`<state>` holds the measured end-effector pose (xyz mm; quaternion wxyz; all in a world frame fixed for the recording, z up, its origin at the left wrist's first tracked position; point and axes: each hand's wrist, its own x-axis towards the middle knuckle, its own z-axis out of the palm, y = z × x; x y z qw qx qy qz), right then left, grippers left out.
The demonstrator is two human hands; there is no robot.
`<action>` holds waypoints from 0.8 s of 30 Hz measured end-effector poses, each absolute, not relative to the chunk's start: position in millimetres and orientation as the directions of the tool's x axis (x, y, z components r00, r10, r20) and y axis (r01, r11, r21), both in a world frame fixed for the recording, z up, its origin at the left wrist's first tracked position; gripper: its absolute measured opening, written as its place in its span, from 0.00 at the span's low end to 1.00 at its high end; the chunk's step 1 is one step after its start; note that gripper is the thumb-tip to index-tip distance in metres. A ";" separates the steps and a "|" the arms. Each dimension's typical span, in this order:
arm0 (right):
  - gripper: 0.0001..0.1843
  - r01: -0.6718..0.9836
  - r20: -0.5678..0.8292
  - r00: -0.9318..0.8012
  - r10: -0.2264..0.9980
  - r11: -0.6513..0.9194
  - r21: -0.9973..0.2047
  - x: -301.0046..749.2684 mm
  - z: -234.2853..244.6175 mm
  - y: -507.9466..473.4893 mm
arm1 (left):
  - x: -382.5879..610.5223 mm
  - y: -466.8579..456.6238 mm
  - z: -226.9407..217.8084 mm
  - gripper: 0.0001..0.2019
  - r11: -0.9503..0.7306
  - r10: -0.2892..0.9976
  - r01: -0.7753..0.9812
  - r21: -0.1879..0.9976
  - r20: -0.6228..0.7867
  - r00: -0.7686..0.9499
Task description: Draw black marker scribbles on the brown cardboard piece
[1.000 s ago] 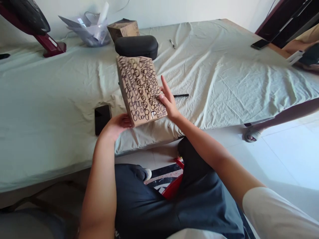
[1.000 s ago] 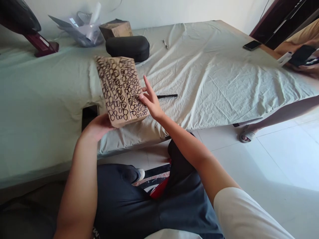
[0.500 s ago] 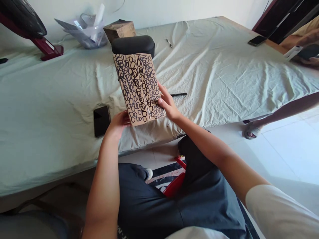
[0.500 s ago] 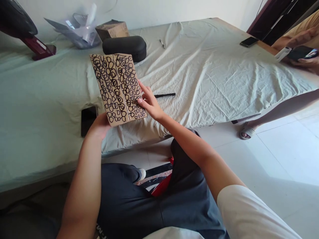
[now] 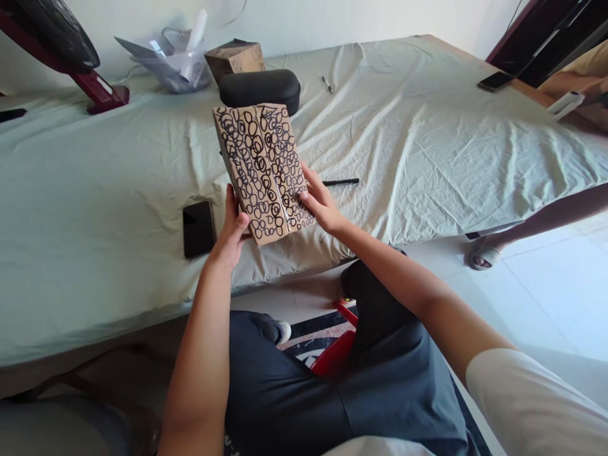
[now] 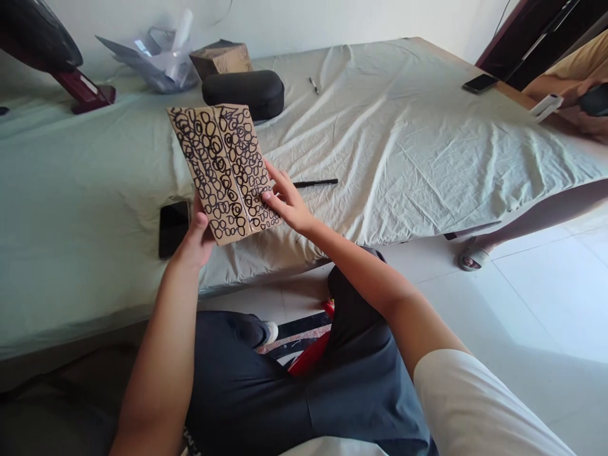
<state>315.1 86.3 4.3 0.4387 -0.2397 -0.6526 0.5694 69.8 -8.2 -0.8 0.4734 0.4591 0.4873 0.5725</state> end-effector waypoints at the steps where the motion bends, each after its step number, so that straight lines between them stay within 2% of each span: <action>1: 0.51 -0.195 0.343 -0.471 0.813 0.283 -0.939 314.5 4.9 86.1 | 70.5 -10.6 2.3 0.56 -0.065 0.990 -0.095 0.993 0.053 -0.129; 4: 0.47 -0.200 0.440 -0.433 0.786 0.393 -0.898 315.7 7.6 85.7 | 75.0 -14.6 12.2 0.54 -0.049 0.988 -0.120 0.991 0.031 -0.151; 7: 0.45 -0.167 0.395 -0.434 0.809 0.359 -0.918 318.7 8.7 88.0 | 84.0 -17.9 24.8 0.46 -0.079 0.967 -0.239 0.968 0.016 -0.253; 9: 0.47 -0.122 0.309 -0.416 0.855 0.284 -0.951 319.4 6.8 91.8 | 89.3 -21.5 34.5 0.38 -0.135 0.954 -0.341 0.930 0.029 -0.298; 11: 0.49 -0.114 0.196 -0.468 0.862 0.161 -0.980 318.1 2.4 96.2 | 91.1 -24.2 41.8 0.33 -0.158 0.966 -0.424 0.892 0.050 -0.254; 13: 0.48 -0.158 0.092 -0.596 0.798 -0.003 -0.987 315.5 -2.9 99.4 | 88.3 -23.2 43.2 0.29 -0.105 0.981 -0.480 0.871 0.013 -0.191; 15: 0.47 -0.205 0.048 -0.680 0.732 -0.127 -0.971 313.4 -7.1 100.0 | 82.0 -18.0 37.8 0.23 -0.057 0.970 -0.484 0.873 -0.066 -0.232; 17: 0.45 -0.244 0.050 -0.676 0.735 -0.159 -0.957 313.6 -8.4 98.6 | 74.0 -11.3 28.5 0.20 -0.092 0.926 -0.413 0.906 -0.074 -0.369; 19: 0.43 -0.274 0.076 -0.631 0.772 -0.130 -0.953 316.4 -7.4 96.7 | 66.1 -6.7 19.3 0.20 -0.152 0.892 -0.298 0.942 0.001 -0.452; 22: 0.41 -0.288 0.147 -0.555 0.819 -0.024 -0.957 321.8 -5.9 96.7 | 56.7 -6.6 9.7 0.21 -0.229 0.816 0.017 0.973 0.201 -0.541; 24: 0.41 -0.255 0.218 -0.506 0.835 0.097 -0.962 323.3 -7.9 100.2 | 53.2 -8.2 5.1 0.17 -0.227 0.771 0.245 0.943 0.327 -0.546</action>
